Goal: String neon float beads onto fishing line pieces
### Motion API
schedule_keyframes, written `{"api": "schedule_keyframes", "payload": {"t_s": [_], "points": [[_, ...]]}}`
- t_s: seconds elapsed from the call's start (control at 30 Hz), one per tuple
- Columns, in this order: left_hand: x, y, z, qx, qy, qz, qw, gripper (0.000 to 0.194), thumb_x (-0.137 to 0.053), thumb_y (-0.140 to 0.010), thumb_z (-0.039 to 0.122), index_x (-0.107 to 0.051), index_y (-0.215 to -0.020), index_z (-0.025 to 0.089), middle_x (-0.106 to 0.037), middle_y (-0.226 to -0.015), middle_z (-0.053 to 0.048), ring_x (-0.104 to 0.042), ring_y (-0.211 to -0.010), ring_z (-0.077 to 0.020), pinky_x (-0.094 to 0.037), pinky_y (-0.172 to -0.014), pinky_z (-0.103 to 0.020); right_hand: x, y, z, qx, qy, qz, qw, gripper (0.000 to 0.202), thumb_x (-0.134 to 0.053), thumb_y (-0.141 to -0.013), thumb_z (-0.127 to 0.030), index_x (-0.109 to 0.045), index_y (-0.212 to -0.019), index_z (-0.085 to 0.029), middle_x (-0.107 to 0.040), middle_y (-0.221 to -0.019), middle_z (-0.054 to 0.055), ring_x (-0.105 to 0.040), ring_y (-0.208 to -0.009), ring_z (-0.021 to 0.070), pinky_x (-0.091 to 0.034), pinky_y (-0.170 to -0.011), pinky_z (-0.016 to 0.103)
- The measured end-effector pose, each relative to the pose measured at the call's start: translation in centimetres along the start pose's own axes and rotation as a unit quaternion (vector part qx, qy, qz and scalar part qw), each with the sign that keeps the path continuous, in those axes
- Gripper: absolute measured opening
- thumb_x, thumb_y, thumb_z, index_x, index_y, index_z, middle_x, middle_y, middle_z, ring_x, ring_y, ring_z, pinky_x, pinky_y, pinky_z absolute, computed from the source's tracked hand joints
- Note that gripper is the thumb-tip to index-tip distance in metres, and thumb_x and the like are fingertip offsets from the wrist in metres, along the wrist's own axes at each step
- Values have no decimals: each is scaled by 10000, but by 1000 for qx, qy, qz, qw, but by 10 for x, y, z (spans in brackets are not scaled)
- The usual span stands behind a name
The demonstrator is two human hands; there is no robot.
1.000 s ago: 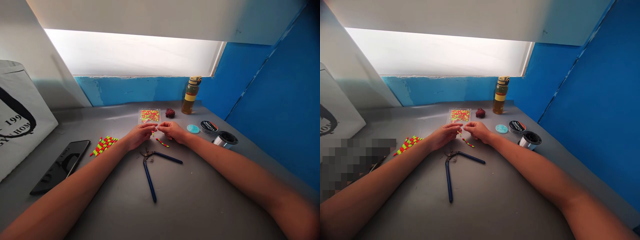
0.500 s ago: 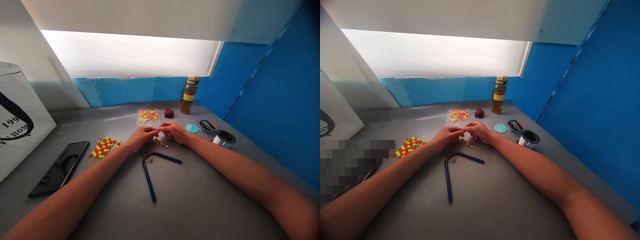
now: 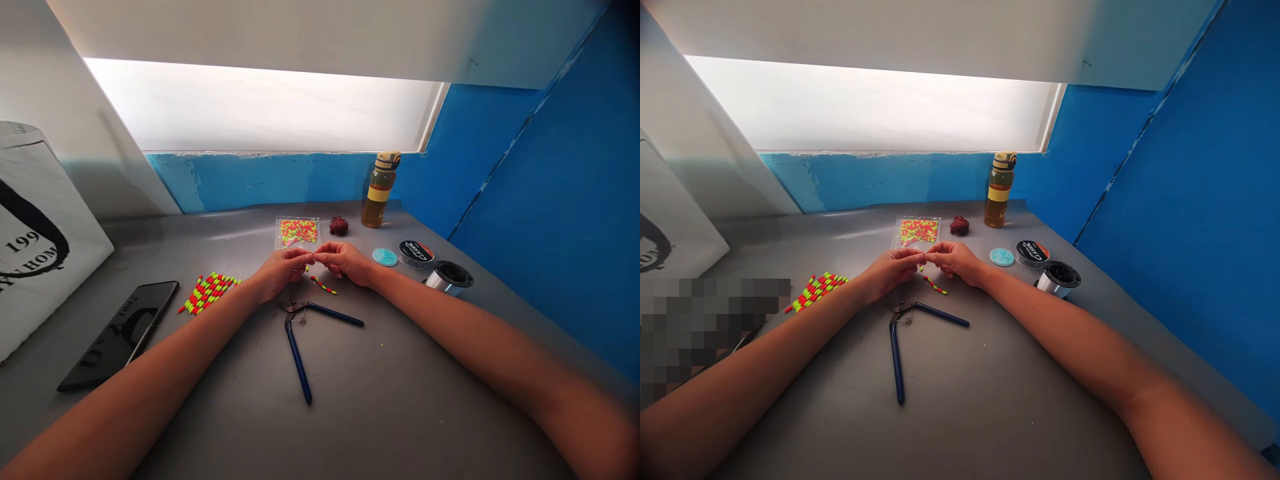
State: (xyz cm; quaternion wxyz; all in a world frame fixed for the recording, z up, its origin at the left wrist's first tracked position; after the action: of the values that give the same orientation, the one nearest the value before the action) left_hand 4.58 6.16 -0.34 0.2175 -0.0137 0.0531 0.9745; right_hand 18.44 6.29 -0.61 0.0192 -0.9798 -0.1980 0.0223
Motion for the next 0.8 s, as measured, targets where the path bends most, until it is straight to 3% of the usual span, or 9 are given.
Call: {"api": "schedule_keyframes", "payload": {"t_s": [0.23,0.43,0.6,0.8], "points": [[0,0,-1,3,9,9,1000,344,-832,-671,411,-729,-874,153,-540,-683,10,-406,-569,-71,-282,-518,-236,-1,0,-1,-6,-12,4,1000,295,-774,-731,-405,-603,-802,-176,-482,-595,-56,-364,-463,66,-295,-425,213],[1,-1,0,-14,-5,14,1000,352,-824,-681,427,-744,-888,152,-583,-700,-10,-385,-553,-69,-260,-506,-241,1,-1,1,10,14,22,1000,350,-787,-714,-408,-639,-936,-181,-649,-807,8,-433,-492,66,-360,-412,211],[2,-2,-1,-13,-23,17,1000,335,-820,-687,411,-750,-878,145,-642,-783,-44,-391,-563,-68,-283,-517,-240,2,-1,0,21,20,20,999,277,-759,-732,-377,-648,-866,-162,-649,-783,16,-444,-500,68,-379,-417,207],[0,-2,0,-21,-23,4,1000,309,-802,-709,410,-747,-853,142,-597,-722,-27,-383,-555,-72,-286,-514,-241,2,1,-1,8,-3,25,1000,274,-760,-722,-365,-627,-868,-175,-650,-794,15,-456,-511,70,-374,-411,197]]}}
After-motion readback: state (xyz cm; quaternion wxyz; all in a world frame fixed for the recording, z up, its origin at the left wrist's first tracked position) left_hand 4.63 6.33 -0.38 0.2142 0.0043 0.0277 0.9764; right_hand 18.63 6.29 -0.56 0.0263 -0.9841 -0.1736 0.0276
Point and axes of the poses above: each hand's wrist, its own y-axis away from the middle knuckle, its own x-axis out of the back of the hand, z = x × y, the point moved 8 cm from there along -y, towards the middle knuckle
